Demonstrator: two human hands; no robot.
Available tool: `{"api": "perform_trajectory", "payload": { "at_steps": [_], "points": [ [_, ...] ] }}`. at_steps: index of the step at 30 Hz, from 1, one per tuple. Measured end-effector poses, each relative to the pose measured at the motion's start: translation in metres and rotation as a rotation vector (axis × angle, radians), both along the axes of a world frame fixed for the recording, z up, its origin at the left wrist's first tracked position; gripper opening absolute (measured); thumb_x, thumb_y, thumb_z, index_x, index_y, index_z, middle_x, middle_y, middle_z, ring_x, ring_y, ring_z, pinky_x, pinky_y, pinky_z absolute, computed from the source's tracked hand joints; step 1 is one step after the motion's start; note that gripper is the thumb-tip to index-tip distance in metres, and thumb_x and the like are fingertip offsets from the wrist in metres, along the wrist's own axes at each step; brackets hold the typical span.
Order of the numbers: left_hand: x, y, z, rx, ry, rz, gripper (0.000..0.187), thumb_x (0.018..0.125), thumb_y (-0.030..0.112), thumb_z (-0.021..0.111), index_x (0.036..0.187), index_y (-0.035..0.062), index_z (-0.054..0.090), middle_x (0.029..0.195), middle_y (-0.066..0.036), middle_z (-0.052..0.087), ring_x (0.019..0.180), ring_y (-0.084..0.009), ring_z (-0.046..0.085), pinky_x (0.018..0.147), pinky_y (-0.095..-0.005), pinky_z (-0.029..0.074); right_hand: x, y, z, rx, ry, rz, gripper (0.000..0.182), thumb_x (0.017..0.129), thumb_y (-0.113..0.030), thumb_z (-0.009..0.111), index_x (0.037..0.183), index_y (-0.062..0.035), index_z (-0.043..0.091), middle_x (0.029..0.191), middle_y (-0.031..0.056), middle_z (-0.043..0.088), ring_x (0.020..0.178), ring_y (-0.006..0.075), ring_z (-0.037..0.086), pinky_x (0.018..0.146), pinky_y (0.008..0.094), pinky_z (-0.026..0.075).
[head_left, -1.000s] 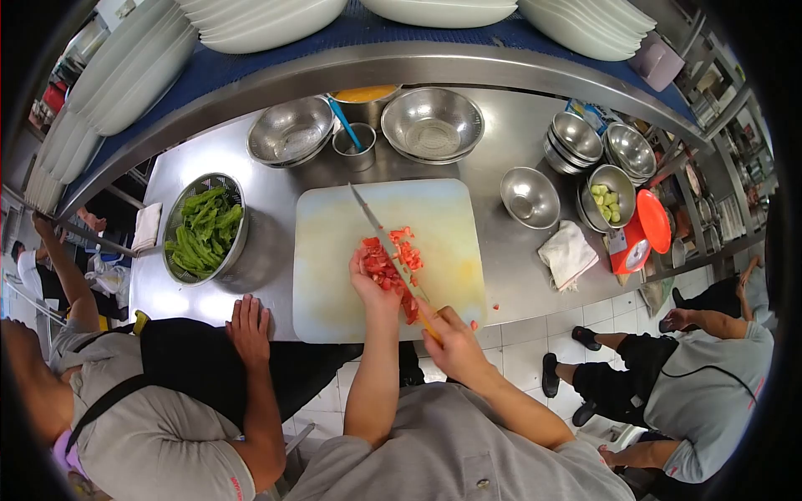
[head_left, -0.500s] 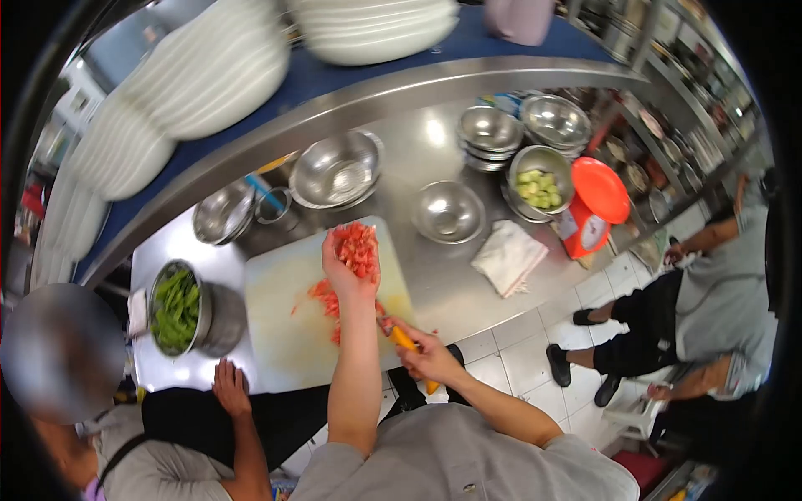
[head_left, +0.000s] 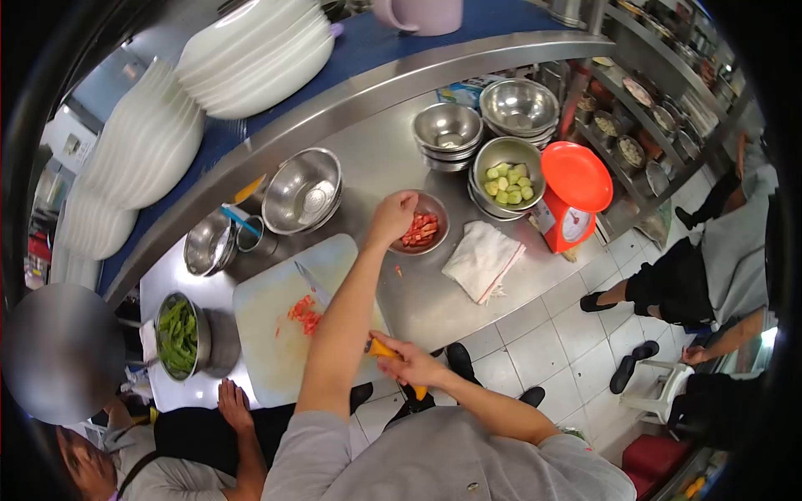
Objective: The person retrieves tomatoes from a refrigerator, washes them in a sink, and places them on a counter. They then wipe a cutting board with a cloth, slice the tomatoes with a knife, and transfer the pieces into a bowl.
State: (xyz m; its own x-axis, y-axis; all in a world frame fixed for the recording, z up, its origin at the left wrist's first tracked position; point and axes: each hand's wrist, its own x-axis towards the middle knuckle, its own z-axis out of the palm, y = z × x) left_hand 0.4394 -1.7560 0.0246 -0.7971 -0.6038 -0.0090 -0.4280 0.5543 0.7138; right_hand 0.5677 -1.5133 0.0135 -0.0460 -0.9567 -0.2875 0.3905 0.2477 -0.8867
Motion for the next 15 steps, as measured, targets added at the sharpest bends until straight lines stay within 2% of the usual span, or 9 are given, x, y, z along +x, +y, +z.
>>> {"api": "perform_trajectory", "payload": {
  "at_steps": [2,3,4,5,7,10,12,13,15],
  "points": [
    [0.037,0.0,0.044,0.098,0.172,-0.137,0.03,0.094,0.03,0.059,0.112,0.0067,0.067,0.102,-0.01,0.071,0.093,-0.0206,0.067,0.083,-0.0311,0.051,-0.011,-0.002,-0.008,-0.055,0.081,0.05,0.06,0.094,-0.005,0.049,0.15,-0.0165,0.031,0.084,0.005,0.061,0.075,0.0114,0.059,0.067,0.0262,0.05],
    [0.066,-0.002,0.063,0.1,0.159,-0.089,0.03,0.094,0.03,0.059,0.112,0.0067,0.067,0.102,-0.01,0.071,0.093,-0.0206,0.067,0.083,-0.0311,0.051,-0.014,-0.005,-0.015,-0.093,0.289,0.036,0.061,0.093,-0.003,0.05,0.149,-0.0154,0.032,0.105,0.0125,0.067,0.095,0.0175,0.065,0.082,0.0309,0.051],
    [0.098,-0.006,0.083,0.087,0.214,-0.035,0.029,0.095,0.026,0.06,0.113,0.0038,0.066,0.102,-0.008,0.071,0.092,-0.0169,0.066,0.083,-0.0286,0.05,-0.018,-0.01,-0.019,-0.131,0.345,0.011,0.06,0.091,-0.003,0.052,0.147,-0.0137,0.035,0.12,0.0194,0.064,0.107,0.0234,0.065,0.09,0.0343,0.049],
    [0.132,-0.013,0.094,0.069,0.268,0.013,0.029,0.095,0.022,0.06,0.114,0.0009,0.065,0.102,-0.007,0.071,0.092,-0.0132,0.064,0.083,-0.0261,0.049,-0.024,-0.015,0.001,-0.055,0.444,0.065,0.057,0.091,-0.004,0.053,0.145,-0.0139,0.038,0.122,0.0198,0.063,0.107,0.0266,0.064,0.091,0.036,0.049],
    [0.207,-0.026,0.087,0.075,0.433,0.222,0.026,0.095,0.022,0.059,0.112,0.0029,0.065,0.101,-0.01,0.071,0.095,-0.0169,0.067,0.081,-0.0293,0.05,-0.034,-0.025,0.032,0.01,0.55,0.13,0.055,0.091,-0.005,0.054,0.143,-0.014,0.041,0.123,0.0203,0.061,0.107,0.0298,0.064,0.091,0.0377,0.049],
    [0.293,-0.035,0.038,0.026,0.365,0.494,0.025,0.096,0.02,0.058,0.111,0.0012,0.065,0.101,-0.011,0.071,0.096,-0.0158,0.067,0.083,-0.027,0.05,-0.036,-0.039,0.038,0.021,0.776,0.177,0.05,0.09,-0.008,0.054,0.139,-0.0188,0.046,0.123,0.0182,0.061,0.105,0.0351,0.062,0.089,0.0416,0.05],
    [0.325,-0.033,0.003,0.036,0.131,0.618,0.026,0.096,0.018,0.056,0.114,-0.0004,0.063,0.107,-0.015,0.069,0.101,-0.0224,0.067,0.087,-0.0311,0.051,-0.033,-0.055,0.033,-0.059,1.156,0.118,0.047,0.09,-0.009,0.055,0.135,-0.0247,0.05,0.116,0.0143,0.064,0.102,0.0357,0.062,0.084,0.0455,0.051],
    [0.332,-0.032,-0.018,0.044,0.142,0.633,0.026,0.096,0.018,0.056,0.114,-0.0004,0.063,0.107,-0.015,0.069,0.101,-0.0224,0.067,0.087,-0.0311,0.051,-0.033,-0.066,0.031,-0.061,1.167,0.135,0.047,0.09,-0.009,0.055,0.135,-0.0247,0.05,0.116,0.0143,0.064,0.102,0.0357,0.062,0.084,0.0455,0.051],
    [0.325,-0.02,-0.047,-0.283,0.153,0.442,0.03,0.097,0.018,0.053,0.119,-0.0016,0.059,0.113,-0.019,0.066,0.106,-0.0311,0.064,0.092,-0.0366,0.049,-0.032,-0.085,0.03,-0.008,1.31,0.134,0.047,0.089,-0.009,0.056,0.132,-0.0275,0.052,0.111,0.0114,0.064,0.101,0.0334,0.063,0.08,0.0468,0.051]
  ]
}}
